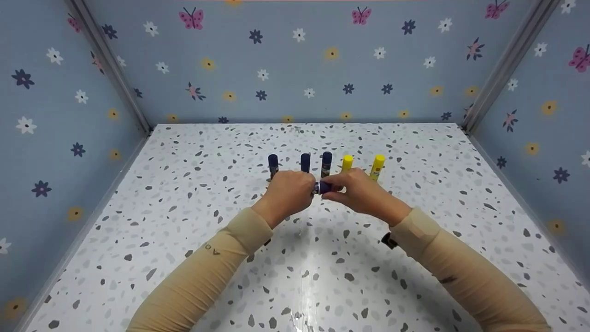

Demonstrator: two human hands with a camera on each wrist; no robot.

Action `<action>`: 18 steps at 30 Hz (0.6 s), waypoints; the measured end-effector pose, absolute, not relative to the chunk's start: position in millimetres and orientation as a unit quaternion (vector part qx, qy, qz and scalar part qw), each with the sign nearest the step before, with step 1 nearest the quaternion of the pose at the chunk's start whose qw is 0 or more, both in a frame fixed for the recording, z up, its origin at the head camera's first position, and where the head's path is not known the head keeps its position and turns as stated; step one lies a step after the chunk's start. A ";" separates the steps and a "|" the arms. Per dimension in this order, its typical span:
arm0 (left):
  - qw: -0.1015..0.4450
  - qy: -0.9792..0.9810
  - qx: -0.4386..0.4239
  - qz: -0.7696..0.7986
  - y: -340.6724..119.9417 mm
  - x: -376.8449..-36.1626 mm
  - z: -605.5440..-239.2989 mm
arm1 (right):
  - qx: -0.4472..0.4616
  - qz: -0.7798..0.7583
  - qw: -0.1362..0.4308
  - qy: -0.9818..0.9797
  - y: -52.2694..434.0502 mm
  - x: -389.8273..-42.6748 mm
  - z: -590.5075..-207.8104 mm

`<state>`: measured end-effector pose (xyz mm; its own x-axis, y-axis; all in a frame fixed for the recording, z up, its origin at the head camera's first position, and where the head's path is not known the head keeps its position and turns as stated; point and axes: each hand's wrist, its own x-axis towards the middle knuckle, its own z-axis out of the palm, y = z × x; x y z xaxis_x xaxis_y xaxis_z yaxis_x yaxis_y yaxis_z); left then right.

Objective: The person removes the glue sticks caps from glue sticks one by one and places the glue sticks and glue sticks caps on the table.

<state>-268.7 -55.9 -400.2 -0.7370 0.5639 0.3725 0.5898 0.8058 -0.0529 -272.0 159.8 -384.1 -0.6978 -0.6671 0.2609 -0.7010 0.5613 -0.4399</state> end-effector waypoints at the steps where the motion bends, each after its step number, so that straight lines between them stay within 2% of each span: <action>1: 0.187 -0.932 -0.310 -0.035 -56.0 -268.6 -400.1 | 0.388 0.262 0.032 -0.883 159.9 -272.1 -384.2; 18: 0.155 -0.934 -0.321 -0.028 -59.8 -266.8 -396.2 | 0.409 0.267 0.027 -0.872 164.2 -273.1 -385.6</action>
<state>-266.8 -59.8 -396.2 -0.7460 0.5908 0.3074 0.6084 0.7923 -0.0463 -273.1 164.2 -385.6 -0.6642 -0.6992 0.2644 -0.7276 0.5236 -0.4433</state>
